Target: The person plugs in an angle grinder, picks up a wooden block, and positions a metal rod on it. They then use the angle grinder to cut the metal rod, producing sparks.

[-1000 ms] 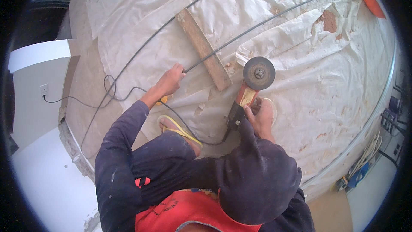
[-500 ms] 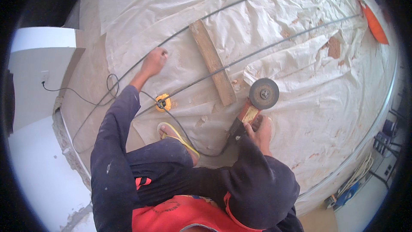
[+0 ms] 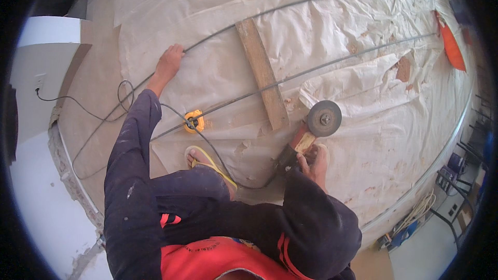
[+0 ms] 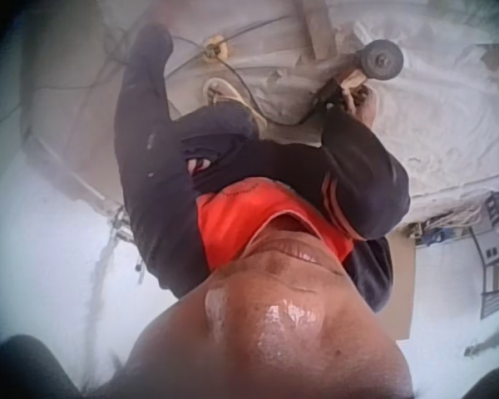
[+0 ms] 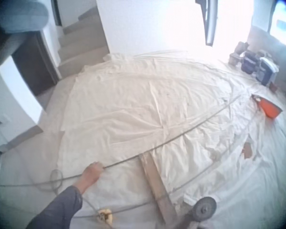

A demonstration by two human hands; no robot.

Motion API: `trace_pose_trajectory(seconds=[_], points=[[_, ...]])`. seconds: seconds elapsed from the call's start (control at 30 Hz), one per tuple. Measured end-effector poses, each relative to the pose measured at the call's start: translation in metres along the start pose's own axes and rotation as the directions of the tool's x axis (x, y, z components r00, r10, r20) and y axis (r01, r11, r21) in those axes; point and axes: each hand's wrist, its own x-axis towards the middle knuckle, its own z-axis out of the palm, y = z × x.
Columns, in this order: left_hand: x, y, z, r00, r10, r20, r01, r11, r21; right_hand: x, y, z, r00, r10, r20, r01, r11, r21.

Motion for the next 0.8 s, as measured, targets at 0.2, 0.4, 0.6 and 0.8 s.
trace_pose_trajectory(seconds=[0.2, 0.4, 0.6, 0.8], points=[[-0.005, -0.005, 0.001, 0.999, 0.031, -0.032, -0.033, 0.998, -0.061, -0.006, -0.009, -0.01, 0.996, -0.072, 0.059, 0.077, 0.994, -0.076], [-0.002, -0.005, -0.002, 1.0, -0.005, 0.029, 0.005, 1.0, -0.003, -0.009, -0.008, -0.008, 0.997, -0.077, 0.031, 0.077, 0.997, 0.013], [-0.02, 0.039, -0.01, 0.979, -0.048, -0.198, 0.056, 0.998, 0.036, -0.001, -0.033, -0.021, 0.835, -0.546, 0.074, 0.526, 0.75, -0.4], [-0.047, 0.167, -0.023, 0.974, 0.222, -0.046, -0.215, 0.837, -0.502, 0.062, -0.11, 0.04, 0.609, -0.698, 0.377, 0.775, 0.421, -0.471]])
